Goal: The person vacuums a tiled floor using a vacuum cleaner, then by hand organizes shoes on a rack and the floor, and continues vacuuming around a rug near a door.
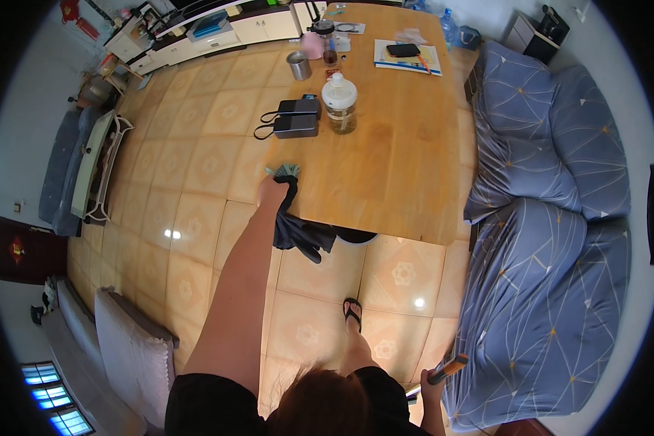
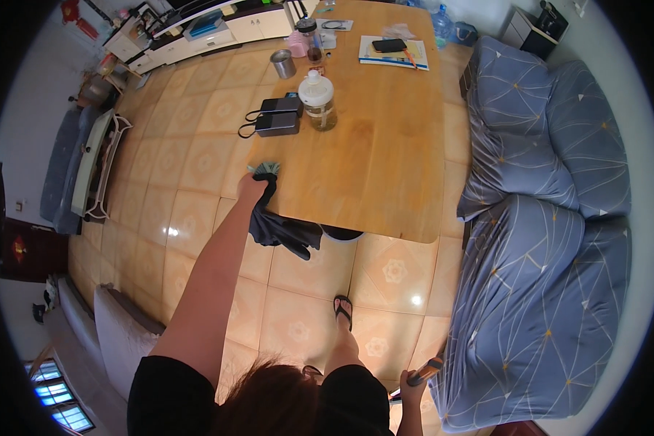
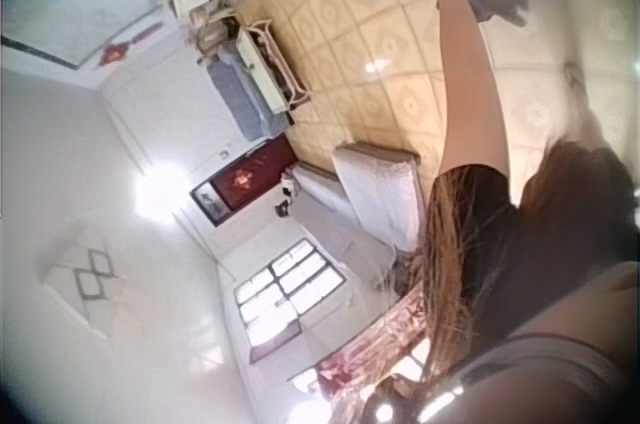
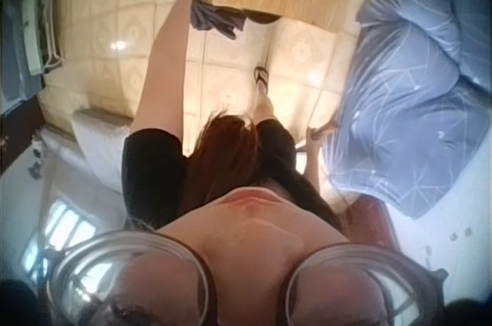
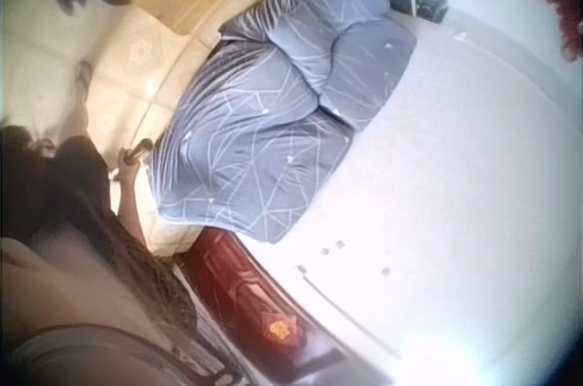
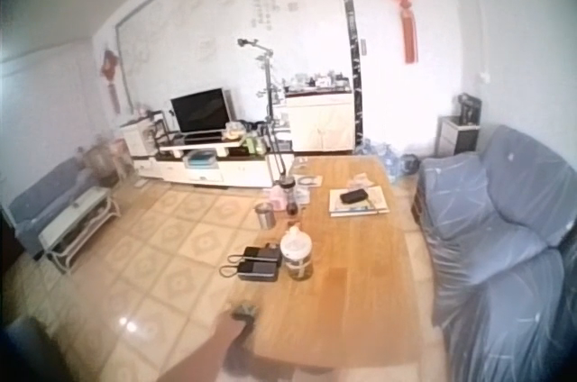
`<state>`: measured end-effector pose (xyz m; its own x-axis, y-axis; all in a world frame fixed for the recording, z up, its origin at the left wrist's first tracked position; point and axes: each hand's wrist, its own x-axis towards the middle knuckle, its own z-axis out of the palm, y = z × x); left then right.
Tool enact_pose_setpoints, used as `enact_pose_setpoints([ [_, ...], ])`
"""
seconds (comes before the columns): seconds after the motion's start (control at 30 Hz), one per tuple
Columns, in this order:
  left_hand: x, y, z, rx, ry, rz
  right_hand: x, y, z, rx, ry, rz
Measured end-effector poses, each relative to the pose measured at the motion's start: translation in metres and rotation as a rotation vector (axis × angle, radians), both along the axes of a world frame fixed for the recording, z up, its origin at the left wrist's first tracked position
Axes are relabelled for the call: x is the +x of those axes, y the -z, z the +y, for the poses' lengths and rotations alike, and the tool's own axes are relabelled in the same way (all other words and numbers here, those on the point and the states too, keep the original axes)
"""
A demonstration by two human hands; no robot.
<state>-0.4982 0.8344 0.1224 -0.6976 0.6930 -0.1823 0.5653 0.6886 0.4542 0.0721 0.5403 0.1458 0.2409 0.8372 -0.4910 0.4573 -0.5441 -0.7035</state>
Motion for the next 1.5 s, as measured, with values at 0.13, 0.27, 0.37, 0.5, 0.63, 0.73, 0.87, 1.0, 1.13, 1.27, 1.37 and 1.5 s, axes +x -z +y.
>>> enact_pose_setpoints([
  [0.13,0.0,-0.02,-0.049,0.033,-0.141,-0.002,0.008,0.011,-0.003,0.027,-0.02,-0.004],
  [0.27,-0.012,-0.047,-0.138,0.315,-0.278,-0.066,0.016,0.044,-0.01,0.067,-0.089,0.037],
  [0.37,0.001,-0.089,-0.225,0.406,-0.418,0.012,-0.004,0.028,-0.002,-0.005,-0.04,0.131],
  [0.5,0.018,-0.059,-0.356,0.534,-0.562,-0.03,-0.002,0.033,0.004,-0.068,-0.067,0.249],
  [0.63,0.067,-0.104,-0.491,0.69,-0.778,-0.137,-0.01,0.039,0.006,-0.03,-0.131,0.311],
  [0.73,0.117,-0.131,-0.603,0.827,-0.964,-0.066,-0.016,0.051,0.009,-0.027,-0.257,0.336],
  [0.87,0.19,-0.141,-0.728,0.918,-1.184,0.011,-0.046,0.034,-0.006,-0.017,-0.326,0.267],
  [1.0,0.273,-0.147,-0.836,0.944,-1.359,0.155,-0.092,0.031,-0.014,-0.078,-0.449,0.212],
  [1.13,0.347,-0.162,-0.925,1.106,-1.492,0.246,-0.157,0.06,-0.036,-0.12,-0.669,0.533],
  [1.27,0.423,-0.159,-1.001,1.066,-1.741,0.409,-0.223,0.016,-0.134,-0.225,-0.808,0.576],
  [1.37,0.467,-0.149,-1.043,1.046,-1.882,0.524,-0.256,0.013,-0.175,-0.28,-0.899,0.58],
  [1.5,0.517,-0.148,-1.093,0.994,-2.047,0.605,-0.298,0.004,-0.242,-0.31,-0.992,0.508],
])
